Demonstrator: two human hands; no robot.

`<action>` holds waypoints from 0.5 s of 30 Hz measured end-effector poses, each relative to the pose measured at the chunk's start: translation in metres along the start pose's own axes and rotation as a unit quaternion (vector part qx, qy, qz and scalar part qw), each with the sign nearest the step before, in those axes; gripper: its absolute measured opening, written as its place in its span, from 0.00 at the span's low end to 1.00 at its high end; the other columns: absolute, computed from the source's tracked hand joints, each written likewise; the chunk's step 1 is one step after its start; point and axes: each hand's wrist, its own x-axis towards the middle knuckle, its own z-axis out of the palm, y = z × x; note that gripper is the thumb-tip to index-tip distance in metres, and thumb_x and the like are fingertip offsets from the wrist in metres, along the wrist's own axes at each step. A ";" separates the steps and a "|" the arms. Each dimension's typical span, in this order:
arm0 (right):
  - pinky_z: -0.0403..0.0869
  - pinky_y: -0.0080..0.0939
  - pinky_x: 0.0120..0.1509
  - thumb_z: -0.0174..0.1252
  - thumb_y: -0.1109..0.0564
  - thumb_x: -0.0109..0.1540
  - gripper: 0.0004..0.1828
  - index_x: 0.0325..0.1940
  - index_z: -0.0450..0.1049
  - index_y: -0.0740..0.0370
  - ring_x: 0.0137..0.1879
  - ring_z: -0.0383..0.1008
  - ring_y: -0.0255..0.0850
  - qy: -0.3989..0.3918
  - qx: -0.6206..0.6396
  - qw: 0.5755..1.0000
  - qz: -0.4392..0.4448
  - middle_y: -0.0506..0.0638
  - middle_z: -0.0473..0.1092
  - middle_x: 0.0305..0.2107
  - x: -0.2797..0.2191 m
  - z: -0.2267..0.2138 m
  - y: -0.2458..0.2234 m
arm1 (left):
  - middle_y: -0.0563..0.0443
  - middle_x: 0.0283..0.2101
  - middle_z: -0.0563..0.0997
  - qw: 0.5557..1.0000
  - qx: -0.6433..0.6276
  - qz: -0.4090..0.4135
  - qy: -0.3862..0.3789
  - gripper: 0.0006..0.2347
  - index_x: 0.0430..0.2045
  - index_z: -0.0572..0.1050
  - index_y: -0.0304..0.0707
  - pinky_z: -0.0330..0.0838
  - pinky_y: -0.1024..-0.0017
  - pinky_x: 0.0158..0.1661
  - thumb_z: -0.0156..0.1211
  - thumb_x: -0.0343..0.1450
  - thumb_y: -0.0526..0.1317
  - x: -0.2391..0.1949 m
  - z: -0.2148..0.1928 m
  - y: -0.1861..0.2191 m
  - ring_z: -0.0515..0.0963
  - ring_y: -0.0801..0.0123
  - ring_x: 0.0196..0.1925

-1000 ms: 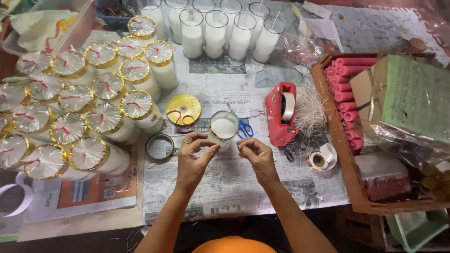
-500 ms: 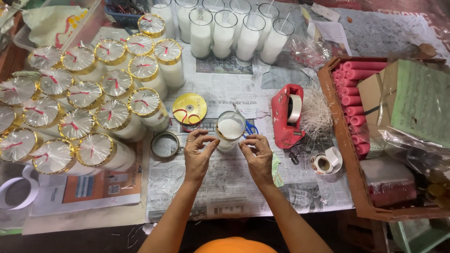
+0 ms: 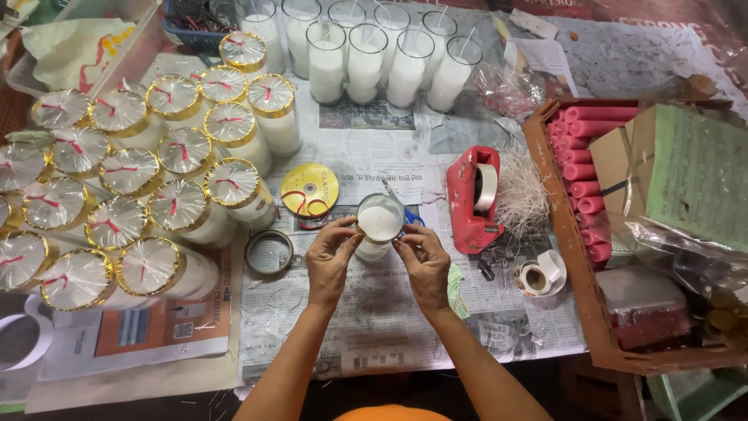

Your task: Wrapping glass candle holders in protective plastic film and applying decorative gold trim to the rims.

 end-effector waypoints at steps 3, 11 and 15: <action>0.80 0.38 0.51 0.68 0.64 0.60 0.06 0.40 0.79 0.68 0.50 0.79 0.42 -0.006 0.012 1.000 -0.003 0.58 0.75 0.46 0.005 -0.003 0.001 | 0.42 0.44 0.84 0.999 -0.031 0.007 -0.004 0.03 0.29 0.82 0.33 0.78 0.69 0.50 0.71 0.67 0.31 0.003 -0.001 -0.001 0.85 0.65 0.48; 0.82 0.38 0.50 0.69 0.68 0.58 0.11 0.44 0.79 0.69 0.49 0.80 0.40 -0.049 0.065 0.996 0.048 0.56 0.78 0.41 0.024 -0.020 0.031 | 0.43 0.41 0.85 1.000 -0.017 0.013 -0.005 0.03 0.29 0.82 0.31 0.80 0.73 0.46 0.71 0.67 0.30 0.008 -0.001 -0.005 0.85 0.67 0.45; 0.82 0.37 0.49 0.67 0.67 0.60 0.06 0.41 0.80 0.68 0.45 0.80 0.37 -0.064 0.068 0.993 0.076 0.56 0.79 0.34 0.033 -0.023 0.031 | 0.45 0.40 0.85 1.000 -0.012 0.009 0.000 0.03 0.29 0.81 0.33 0.80 0.73 0.45 0.70 0.67 0.30 0.010 -0.001 -0.002 0.84 0.70 0.44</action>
